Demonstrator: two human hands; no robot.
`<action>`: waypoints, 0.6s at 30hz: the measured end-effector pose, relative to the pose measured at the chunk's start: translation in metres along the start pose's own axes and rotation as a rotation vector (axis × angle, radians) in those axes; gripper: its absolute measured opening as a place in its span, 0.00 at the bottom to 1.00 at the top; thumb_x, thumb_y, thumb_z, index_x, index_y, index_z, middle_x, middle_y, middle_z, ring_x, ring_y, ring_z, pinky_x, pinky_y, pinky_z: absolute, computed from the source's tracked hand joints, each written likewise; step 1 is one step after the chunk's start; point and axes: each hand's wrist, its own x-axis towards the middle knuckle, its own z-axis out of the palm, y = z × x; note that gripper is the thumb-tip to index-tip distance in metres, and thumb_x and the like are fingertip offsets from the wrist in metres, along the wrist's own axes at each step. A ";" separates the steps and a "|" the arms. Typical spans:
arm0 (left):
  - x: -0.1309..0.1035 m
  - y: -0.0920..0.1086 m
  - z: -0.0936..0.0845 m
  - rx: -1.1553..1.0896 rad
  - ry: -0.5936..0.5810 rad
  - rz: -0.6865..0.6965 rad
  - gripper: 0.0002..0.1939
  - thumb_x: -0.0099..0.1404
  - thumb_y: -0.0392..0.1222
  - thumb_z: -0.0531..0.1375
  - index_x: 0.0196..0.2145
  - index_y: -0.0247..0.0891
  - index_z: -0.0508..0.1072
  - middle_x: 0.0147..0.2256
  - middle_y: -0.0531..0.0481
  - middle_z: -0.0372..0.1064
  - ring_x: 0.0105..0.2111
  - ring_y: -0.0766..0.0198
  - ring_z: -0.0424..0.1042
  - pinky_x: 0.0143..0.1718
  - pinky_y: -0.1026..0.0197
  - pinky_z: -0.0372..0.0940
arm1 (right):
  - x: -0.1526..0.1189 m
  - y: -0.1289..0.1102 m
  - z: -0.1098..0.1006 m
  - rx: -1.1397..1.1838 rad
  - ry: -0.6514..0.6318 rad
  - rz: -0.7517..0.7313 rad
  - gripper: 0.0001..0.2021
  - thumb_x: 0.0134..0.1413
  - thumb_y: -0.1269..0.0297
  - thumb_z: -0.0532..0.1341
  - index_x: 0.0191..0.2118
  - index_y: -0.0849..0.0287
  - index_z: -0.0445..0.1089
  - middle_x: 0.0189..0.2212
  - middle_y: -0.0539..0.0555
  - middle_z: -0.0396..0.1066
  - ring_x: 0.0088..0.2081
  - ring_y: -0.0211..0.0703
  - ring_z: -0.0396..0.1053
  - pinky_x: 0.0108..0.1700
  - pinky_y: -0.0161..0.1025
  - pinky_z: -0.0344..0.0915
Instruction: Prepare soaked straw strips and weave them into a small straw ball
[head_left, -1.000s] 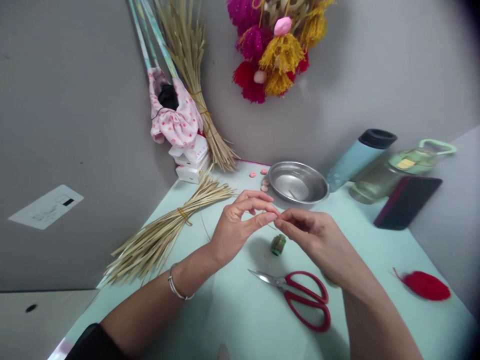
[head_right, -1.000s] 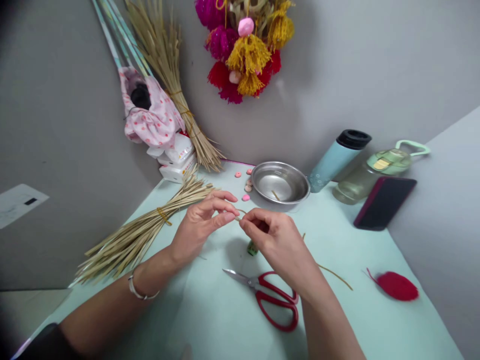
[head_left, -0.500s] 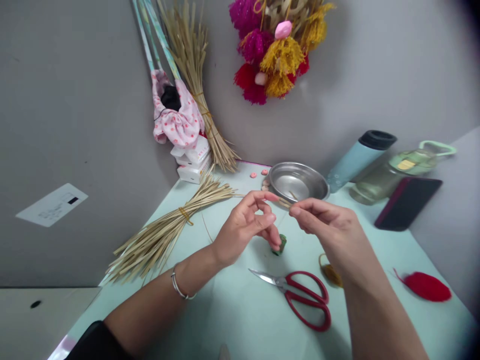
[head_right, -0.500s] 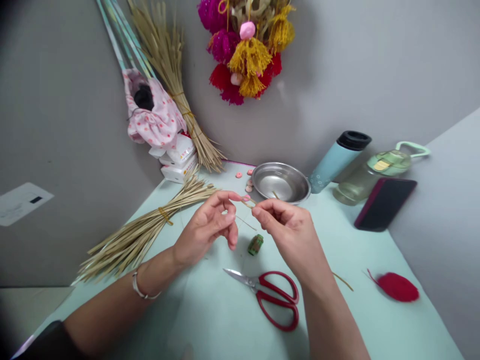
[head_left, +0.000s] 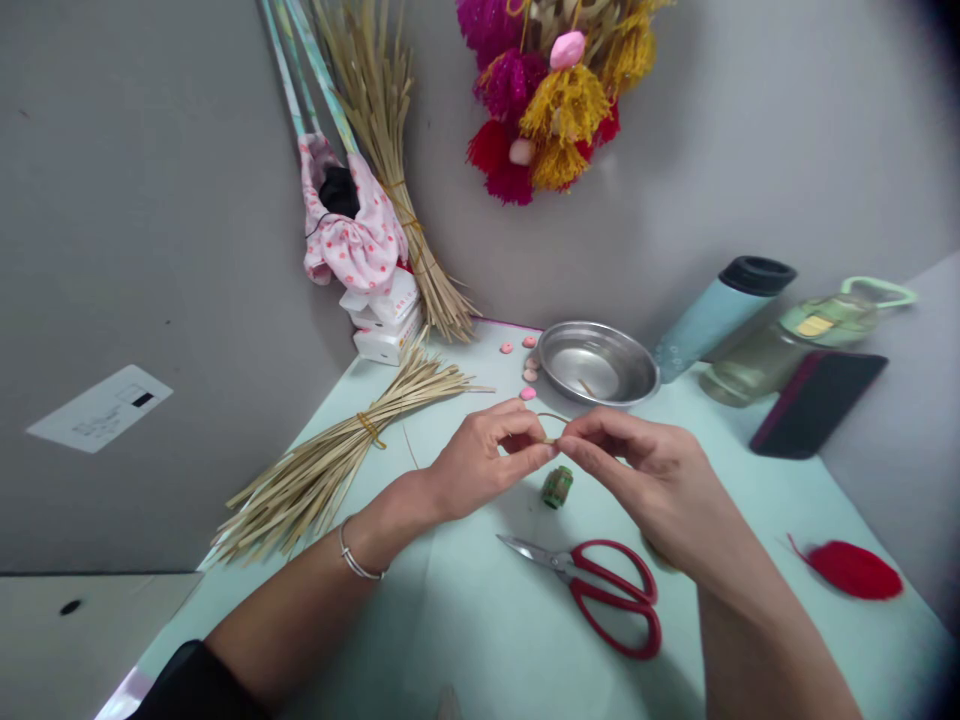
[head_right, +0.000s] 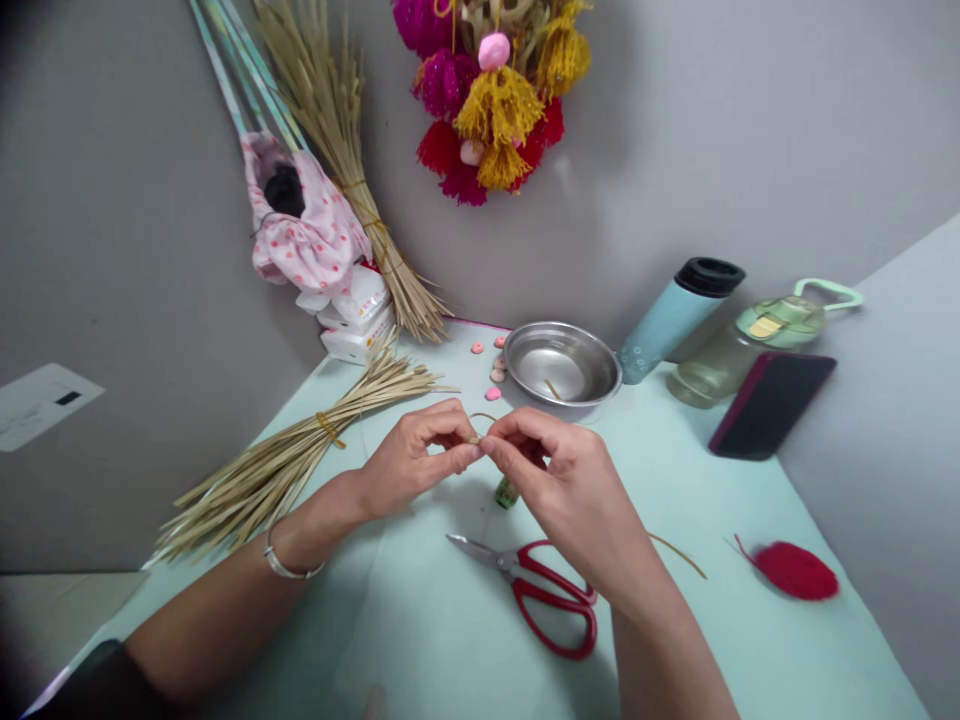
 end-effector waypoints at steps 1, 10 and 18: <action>0.001 0.002 -0.002 0.013 -0.011 -0.001 0.06 0.64 0.40 0.60 0.30 0.36 0.74 0.31 0.53 0.62 0.30 0.69 0.65 0.35 0.64 0.64 | 0.000 0.000 0.000 -0.011 0.002 -0.007 0.12 0.61 0.57 0.60 0.29 0.55 0.71 0.22 0.46 0.68 0.25 0.36 0.63 0.25 0.34 0.60; 0.001 0.009 -0.003 -0.186 0.060 -0.077 0.08 0.66 0.45 0.61 0.37 0.42 0.79 0.33 0.51 0.68 0.33 0.65 0.65 0.43 0.59 0.64 | -0.001 -0.003 0.004 -0.044 -0.097 0.045 0.13 0.62 0.57 0.57 0.27 0.55 0.69 0.22 0.47 0.64 0.25 0.38 0.59 0.25 0.36 0.56; -0.007 0.009 0.012 0.175 0.325 0.176 0.04 0.64 0.40 0.64 0.36 0.43 0.80 0.41 0.47 0.65 0.46 0.60 0.66 0.52 0.54 0.62 | 0.001 0.000 0.004 -0.081 -0.066 0.090 0.13 0.62 0.56 0.56 0.30 0.55 0.71 0.22 0.46 0.65 0.24 0.38 0.59 0.25 0.36 0.55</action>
